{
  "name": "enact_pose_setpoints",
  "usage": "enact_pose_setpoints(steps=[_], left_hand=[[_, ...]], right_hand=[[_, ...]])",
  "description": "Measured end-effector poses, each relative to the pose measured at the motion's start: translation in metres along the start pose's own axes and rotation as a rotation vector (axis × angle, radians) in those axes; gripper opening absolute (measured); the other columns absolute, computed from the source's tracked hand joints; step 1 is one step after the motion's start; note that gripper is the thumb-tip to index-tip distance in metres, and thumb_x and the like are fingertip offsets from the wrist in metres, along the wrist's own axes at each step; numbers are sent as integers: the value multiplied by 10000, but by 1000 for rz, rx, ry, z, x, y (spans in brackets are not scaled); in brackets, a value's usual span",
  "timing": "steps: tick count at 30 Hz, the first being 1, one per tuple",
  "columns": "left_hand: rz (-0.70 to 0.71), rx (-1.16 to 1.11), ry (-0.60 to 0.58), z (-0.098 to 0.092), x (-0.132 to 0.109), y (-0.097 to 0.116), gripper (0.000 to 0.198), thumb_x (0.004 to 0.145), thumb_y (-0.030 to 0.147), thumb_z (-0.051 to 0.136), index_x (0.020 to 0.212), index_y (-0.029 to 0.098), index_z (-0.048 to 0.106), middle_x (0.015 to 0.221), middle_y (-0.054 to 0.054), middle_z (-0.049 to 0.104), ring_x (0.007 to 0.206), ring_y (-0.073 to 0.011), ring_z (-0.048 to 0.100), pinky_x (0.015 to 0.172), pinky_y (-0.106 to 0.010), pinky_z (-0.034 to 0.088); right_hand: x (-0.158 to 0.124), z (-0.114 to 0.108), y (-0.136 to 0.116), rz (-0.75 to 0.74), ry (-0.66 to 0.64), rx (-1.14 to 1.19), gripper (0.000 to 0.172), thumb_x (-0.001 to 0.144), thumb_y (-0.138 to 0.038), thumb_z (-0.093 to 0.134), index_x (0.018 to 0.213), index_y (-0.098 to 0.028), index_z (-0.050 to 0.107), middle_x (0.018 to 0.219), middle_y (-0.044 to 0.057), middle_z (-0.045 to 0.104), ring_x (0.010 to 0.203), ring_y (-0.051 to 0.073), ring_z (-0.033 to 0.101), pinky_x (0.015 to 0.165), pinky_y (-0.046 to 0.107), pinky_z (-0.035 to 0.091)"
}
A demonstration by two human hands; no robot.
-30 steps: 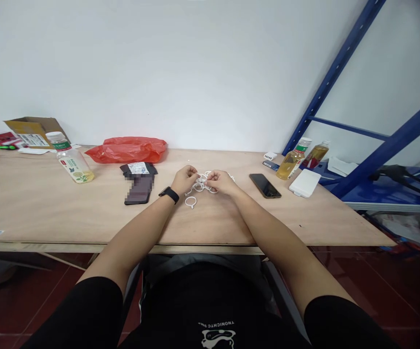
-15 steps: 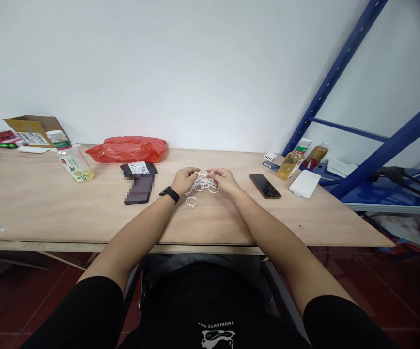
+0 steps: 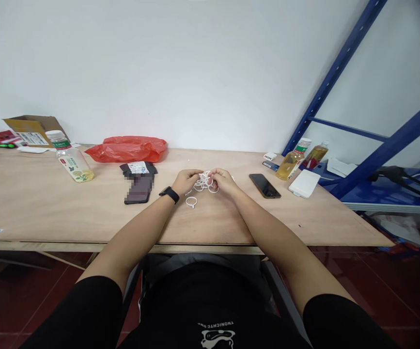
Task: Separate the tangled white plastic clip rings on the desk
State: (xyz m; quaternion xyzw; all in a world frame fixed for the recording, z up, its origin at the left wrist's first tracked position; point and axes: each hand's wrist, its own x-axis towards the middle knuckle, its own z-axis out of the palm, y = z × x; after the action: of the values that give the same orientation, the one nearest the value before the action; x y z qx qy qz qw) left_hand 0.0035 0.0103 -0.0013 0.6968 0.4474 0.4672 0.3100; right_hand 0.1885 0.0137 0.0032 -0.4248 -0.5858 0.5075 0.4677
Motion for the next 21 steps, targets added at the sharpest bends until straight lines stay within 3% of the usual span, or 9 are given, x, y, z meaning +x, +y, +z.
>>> enact_pose_setpoints(steps=[11, 21], left_hand=[[17, 101, -30, -1, 2, -7, 337, 756, 203, 524, 965, 116, 774, 799, -51, 745, 673, -149, 631, 642, -234, 493], [-33, 130, -20, -3, 0, 3, 334, 710, 201, 508, 878, 113, 783, 597, -13, 656, 536, -125, 538, 538, -223, 422]], right_hand=[[-2, -1, -2, 36, -3, -85, 109, 651, -158, 452, 712, -196, 533, 495, -43, 569, 376, 92, 461, 383, 179, 316], [0, -5, 0, -60, -8, -206, 110, 642, -196, 429, 562, -207, 504, 449, -26, 496, 422, 106, 407, 422, 203, 292]])
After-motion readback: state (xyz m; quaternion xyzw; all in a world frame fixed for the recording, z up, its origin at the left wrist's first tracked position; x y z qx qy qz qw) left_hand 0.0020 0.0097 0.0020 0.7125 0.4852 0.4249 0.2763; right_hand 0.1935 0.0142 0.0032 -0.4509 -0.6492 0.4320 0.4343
